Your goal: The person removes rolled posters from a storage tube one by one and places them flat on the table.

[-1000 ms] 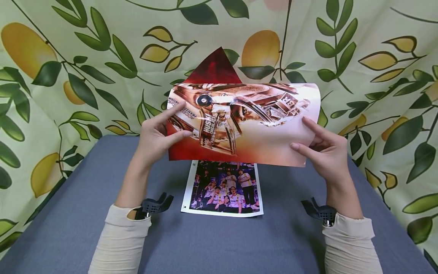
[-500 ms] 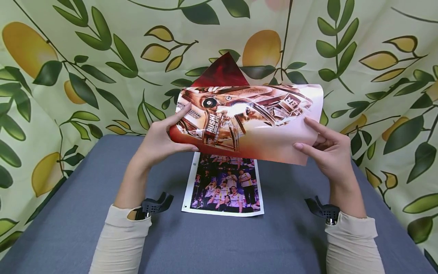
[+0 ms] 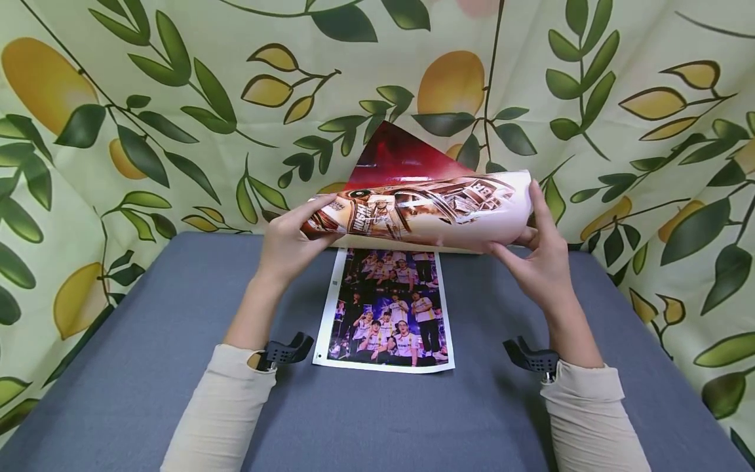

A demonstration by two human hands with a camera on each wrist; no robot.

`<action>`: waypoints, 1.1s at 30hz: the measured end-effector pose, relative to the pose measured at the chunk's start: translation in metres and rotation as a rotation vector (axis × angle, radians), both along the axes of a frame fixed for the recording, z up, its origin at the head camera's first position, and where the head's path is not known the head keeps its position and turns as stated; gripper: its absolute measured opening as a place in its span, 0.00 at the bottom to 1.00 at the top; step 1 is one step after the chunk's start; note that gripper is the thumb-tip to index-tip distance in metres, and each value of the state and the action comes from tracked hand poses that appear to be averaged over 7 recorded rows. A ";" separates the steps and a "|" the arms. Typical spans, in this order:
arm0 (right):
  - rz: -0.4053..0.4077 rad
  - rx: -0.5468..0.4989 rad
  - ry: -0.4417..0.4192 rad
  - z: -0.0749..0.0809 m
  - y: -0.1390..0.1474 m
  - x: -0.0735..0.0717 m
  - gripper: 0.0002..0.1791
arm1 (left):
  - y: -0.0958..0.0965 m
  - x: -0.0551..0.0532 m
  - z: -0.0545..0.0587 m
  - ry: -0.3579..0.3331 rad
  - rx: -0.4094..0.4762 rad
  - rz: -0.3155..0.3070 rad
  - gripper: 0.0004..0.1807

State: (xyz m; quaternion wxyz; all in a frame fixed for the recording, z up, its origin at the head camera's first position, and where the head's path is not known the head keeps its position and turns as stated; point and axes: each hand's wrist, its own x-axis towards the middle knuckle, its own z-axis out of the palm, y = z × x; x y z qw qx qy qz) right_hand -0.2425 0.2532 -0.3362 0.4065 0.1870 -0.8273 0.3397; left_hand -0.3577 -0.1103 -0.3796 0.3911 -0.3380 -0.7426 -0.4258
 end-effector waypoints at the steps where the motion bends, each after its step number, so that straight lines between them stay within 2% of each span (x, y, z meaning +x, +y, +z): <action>1: -0.036 0.016 0.018 -0.002 0.001 -0.002 0.57 | 0.002 -0.001 -0.002 0.007 -0.005 0.027 0.32; 6: -0.200 0.087 0.101 -0.016 0.006 -0.013 0.42 | 0.009 -0.006 -0.014 0.002 -0.015 0.126 0.27; 10: -0.269 0.130 0.127 -0.028 0.009 -0.022 0.38 | 0.011 -0.010 -0.024 -0.077 -0.119 0.166 0.31; 13: -0.291 0.152 0.126 -0.036 0.012 -0.027 0.36 | 0.008 -0.014 -0.029 -0.163 -0.237 0.130 0.35; 15: -0.301 0.175 0.116 -0.041 0.013 -0.030 0.36 | 0.005 -0.017 -0.030 -0.238 -0.276 0.059 0.36; 18: -0.319 0.231 0.097 -0.049 0.015 -0.035 0.39 | 0.001 -0.022 -0.032 -0.362 -0.270 -0.060 0.34; 20: -0.318 0.262 0.085 -0.055 0.015 -0.038 0.41 | -0.001 -0.025 -0.032 -0.449 -0.240 -0.106 0.32; 22: -0.319 0.290 0.062 -0.061 0.014 -0.041 0.41 | 0.000 -0.026 -0.033 -0.521 -0.213 -0.097 0.31; 25: -0.303 0.302 0.029 -0.068 0.013 -0.044 0.39 | 0.006 -0.027 -0.036 -0.594 -0.190 0.007 0.30; 28: -0.295 0.294 -0.001 -0.074 0.012 -0.047 0.35 | 0.010 -0.029 -0.042 -0.614 -0.203 0.079 0.31; 30: -0.285 0.266 -0.013 -0.077 0.013 -0.049 0.34 | 0.010 -0.031 -0.045 -0.623 -0.216 0.046 0.31; 33: -0.279 0.229 -0.027 -0.080 0.015 -0.052 0.31 | 0.004 -0.036 -0.048 -0.647 -0.199 -0.097 0.27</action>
